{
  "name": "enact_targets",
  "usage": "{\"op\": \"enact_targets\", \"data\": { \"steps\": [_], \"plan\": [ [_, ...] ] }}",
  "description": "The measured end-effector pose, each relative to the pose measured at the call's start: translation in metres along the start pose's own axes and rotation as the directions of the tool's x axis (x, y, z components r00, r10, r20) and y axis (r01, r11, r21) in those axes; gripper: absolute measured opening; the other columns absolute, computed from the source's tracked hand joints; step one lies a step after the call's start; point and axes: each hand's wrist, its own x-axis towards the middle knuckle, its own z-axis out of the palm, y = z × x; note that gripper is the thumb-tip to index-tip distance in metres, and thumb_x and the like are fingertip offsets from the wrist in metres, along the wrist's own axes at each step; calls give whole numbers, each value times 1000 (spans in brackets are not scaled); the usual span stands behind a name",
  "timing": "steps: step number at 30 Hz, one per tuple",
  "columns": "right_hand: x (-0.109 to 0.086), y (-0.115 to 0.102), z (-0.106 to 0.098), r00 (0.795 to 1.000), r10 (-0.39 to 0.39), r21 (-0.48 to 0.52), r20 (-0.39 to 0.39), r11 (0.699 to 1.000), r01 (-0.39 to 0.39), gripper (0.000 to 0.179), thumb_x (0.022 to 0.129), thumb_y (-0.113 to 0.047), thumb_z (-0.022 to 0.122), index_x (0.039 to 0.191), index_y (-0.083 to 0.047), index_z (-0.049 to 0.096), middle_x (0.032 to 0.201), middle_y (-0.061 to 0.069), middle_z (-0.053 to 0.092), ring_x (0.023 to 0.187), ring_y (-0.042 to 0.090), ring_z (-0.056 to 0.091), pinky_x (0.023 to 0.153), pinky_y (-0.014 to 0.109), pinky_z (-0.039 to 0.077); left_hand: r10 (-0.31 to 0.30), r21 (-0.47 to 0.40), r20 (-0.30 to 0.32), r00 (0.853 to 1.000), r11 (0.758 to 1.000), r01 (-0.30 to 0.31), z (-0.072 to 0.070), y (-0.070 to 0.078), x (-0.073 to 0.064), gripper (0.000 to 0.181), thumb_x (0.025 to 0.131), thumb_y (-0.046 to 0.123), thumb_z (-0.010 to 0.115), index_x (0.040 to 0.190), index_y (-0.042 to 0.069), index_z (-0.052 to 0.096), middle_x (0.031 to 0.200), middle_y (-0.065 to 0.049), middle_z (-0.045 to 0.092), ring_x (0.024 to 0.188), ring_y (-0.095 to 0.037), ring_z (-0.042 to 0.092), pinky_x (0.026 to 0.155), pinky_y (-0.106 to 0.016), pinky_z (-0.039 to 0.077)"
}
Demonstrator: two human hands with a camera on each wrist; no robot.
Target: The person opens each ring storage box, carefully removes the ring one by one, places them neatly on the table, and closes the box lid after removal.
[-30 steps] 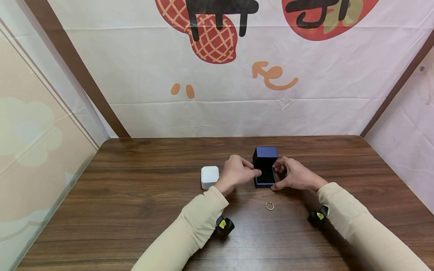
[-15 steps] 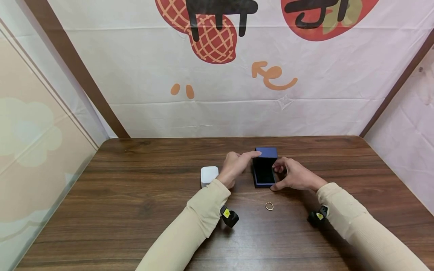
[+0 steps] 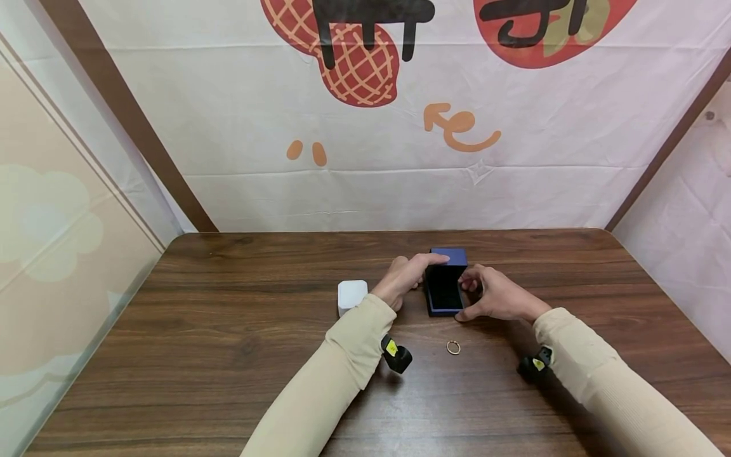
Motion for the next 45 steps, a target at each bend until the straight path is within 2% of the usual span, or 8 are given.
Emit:
{"op": "enact_targets", "data": {
  "steps": [6,15,19,27,30,32,39,45],
  "plan": [
    [0,1,0,1000,-1,1,1,1000,1,61,67,-22,94,112,5,63,104,11,63,93,23,57,85,41,47,-13,5,-2,1000,1000,13,4,1,6,39,78,44,77,80,13,52,73,1,45,66,-17,40,82,-36,39],
    [-1,-2,0,1000,11,2,2,1000,-11,62,67,-23,94,113,6,63,105,12,63,94,24,57,86,41,47,-29,-67,15,999,997,30,6,-1,13,32,77,33,79,75,15,53,69,2,42,64,-13,38,70,-29,32],
    [-2,-3,-1,999,31,5,9,1000,-31,64,69,-24,93,116,7,62,106,13,63,96,26,57,87,43,46,-33,-45,66,997,998,36,2,-2,13,31,77,33,81,84,13,58,79,0,46,76,-17,44,82,-34,34],
    [-1,-3,-1,999,33,21,13,999,-33,60,68,-22,94,111,4,60,101,12,62,92,25,56,83,41,45,-28,20,146,989,999,25,-7,-6,11,39,78,30,84,102,7,65,116,-5,58,113,-26,51,107,-42,33],
    [-1,-4,-1,999,39,22,19,999,-39,57,68,-23,94,107,2,60,97,10,60,88,24,54,79,39,43,-11,19,181,983,1000,8,-9,-8,10,42,79,27,85,110,4,70,129,-7,60,126,-27,49,114,-45,29],
    [-2,-4,-2,999,49,21,23,999,-49,56,68,-23,94,105,2,59,94,10,59,85,24,53,76,38,42,10,10,201,979,1000,-12,-9,-10,10,44,79,22,86,113,1,70,128,-8,62,128,-27,48,115,-45,28],
    [-2,-4,-1,998,53,9,31,999,-54,60,68,-24,94,110,1,61,92,7,61,82,21,54,74,37,42,108,35,246,963,992,-120,-9,-14,8,51,76,5,85,121,-6,64,104,-11,69,103,-22,60,104,-37,40],
    [-2,-3,-1,1000,11,9,22,1000,-11,68,67,-24,95,119,5,63,100,8,62,88,20,58,82,38,45,197,121,201,960,967,-224,-5,-21,0,60,71,-2,87,123,-7,58,108,-14,64,100,-23,60,95,-35,48]
  ]
}}
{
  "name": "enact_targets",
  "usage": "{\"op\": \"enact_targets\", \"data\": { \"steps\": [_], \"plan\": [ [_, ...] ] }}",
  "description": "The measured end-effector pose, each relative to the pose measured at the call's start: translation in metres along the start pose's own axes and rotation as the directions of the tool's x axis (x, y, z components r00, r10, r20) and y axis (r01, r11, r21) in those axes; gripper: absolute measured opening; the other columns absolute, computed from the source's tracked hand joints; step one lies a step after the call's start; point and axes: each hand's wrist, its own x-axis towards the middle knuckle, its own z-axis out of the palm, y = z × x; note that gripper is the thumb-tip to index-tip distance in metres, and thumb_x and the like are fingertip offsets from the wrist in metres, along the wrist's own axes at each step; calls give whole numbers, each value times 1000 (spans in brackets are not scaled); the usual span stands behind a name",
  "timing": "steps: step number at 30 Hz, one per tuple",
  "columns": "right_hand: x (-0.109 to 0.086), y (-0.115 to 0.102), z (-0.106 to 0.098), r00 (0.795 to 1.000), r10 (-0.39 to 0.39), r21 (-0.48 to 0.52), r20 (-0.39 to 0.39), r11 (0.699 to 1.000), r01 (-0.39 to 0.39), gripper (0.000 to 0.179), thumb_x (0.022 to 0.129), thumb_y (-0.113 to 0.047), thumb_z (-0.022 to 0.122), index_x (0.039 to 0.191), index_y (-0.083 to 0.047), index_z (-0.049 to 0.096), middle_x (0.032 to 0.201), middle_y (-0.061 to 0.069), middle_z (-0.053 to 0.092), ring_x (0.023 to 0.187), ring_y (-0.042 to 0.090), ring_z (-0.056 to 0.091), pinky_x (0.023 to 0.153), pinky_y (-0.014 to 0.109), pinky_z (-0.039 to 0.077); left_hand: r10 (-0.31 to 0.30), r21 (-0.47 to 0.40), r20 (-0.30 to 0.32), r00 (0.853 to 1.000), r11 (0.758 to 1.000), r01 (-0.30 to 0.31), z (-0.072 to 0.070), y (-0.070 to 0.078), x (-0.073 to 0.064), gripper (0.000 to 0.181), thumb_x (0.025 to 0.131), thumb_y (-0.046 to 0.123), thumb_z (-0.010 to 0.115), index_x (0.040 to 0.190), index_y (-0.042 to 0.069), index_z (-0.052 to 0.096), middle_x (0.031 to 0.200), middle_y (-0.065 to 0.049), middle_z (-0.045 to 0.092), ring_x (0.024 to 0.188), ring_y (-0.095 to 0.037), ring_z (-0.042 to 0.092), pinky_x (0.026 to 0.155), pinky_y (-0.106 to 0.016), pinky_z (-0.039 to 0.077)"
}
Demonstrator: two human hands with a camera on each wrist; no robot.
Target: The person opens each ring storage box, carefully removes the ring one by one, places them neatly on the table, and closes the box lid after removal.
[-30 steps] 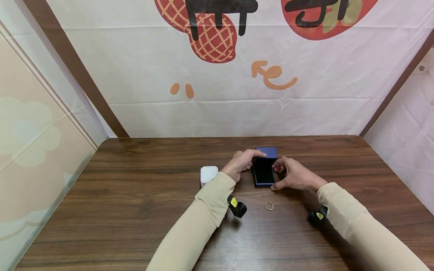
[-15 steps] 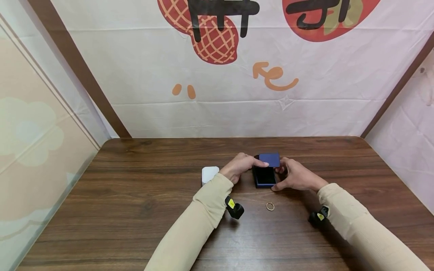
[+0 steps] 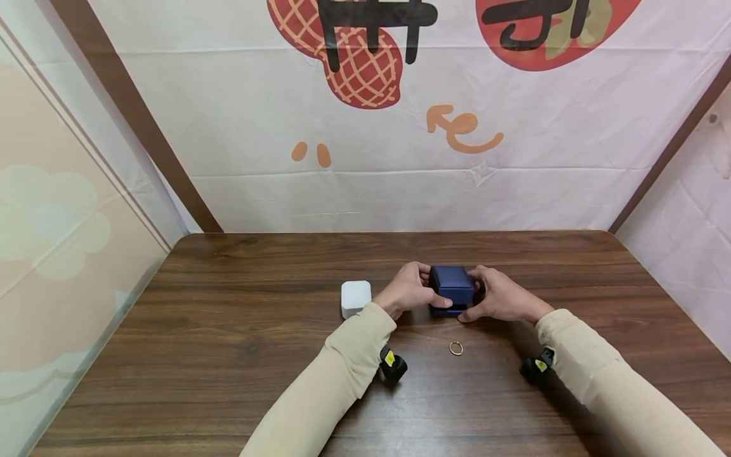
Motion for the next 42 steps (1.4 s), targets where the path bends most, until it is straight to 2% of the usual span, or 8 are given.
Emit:
{"op": "enact_targets", "data": {
  "steps": [5,10,16,25,30,37,39,42],
  "plan": [
    [0,0,0,1000,-4,23,7,1000,4,69,67,-21,94,121,7,61,98,8,64,88,20,60,83,40,47,60,177,-62,996,983,-48,5,-1,-7,69,66,3,91,125,-4,56,120,-16,53,114,-29,48,102,-40,41],
    [0,0,0,1000,-2,28,9,1000,2,70,68,-20,94,122,8,60,97,8,64,88,20,60,83,40,48,103,300,-70,992,951,-77,8,-2,-10,76,67,7,92,131,-3,53,125,-17,52,116,-28,46,105,-40,39],
    [0,-1,-1,1000,10,43,12,999,-10,71,68,-20,94,122,10,59,99,10,64,90,21,61,83,41,49,128,341,-77,989,935,-95,10,-2,-12,78,66,7,91,133,-4,52,126,-18,51,118,-31,43,107,-41,37],
    [1,0,1,1000,3,22,9,1000,-3,69,67,-19,94,120,9,59,97,9,64,88,20,60,83,40,49,129,359,-84,988,929,-91,12,-4,-12,77,67,7,91,132,-2,51,123,-14,49,117,-30,42,106,-41,36],
    [1,-2,1,1000,-21,-27,7,999,21,72,65,-22,94,118,10,59,98,9,61,87,20,58,81,38,48,125,382,-92,988,921,-81,12,-3,-14,78,65,8,92,131,1,50,121,-12,49,115,-29,41,105,-42,35],
    [-10,-12,-15,1000,-20,-52,11,998,21,94,67,-35,96,136,11,51,116,15,57,102,27,60,91,47,49,161,436,-63,985,892,-118,-3,13,-23,89,68,15,92,142,1,44,136,-17,48,125,-31,40,108,-43,35],
    [-16,-16,-22,1000,-17,-50,-11,999,17,93,72,-38,93,141,6,50,123,16,56,109,30,57,94,51,48,194,461,-70,979,876,-140,-11,18,-26,89,71,19,91,144,1,43,140,-17,47,129,-31,40,110,-44,35],
    [-22,-22,-32,996,-36,-64,-86,997,31,81,81,-43,85,143,-2,53,130,15,56,118,34,54,96,54,46,247,482,-104,963,860,-169,-27,24,-33,86,78,22,88,148,0,41,143,-17,45,133,-33,40,111,-45,35]
  ]
}}
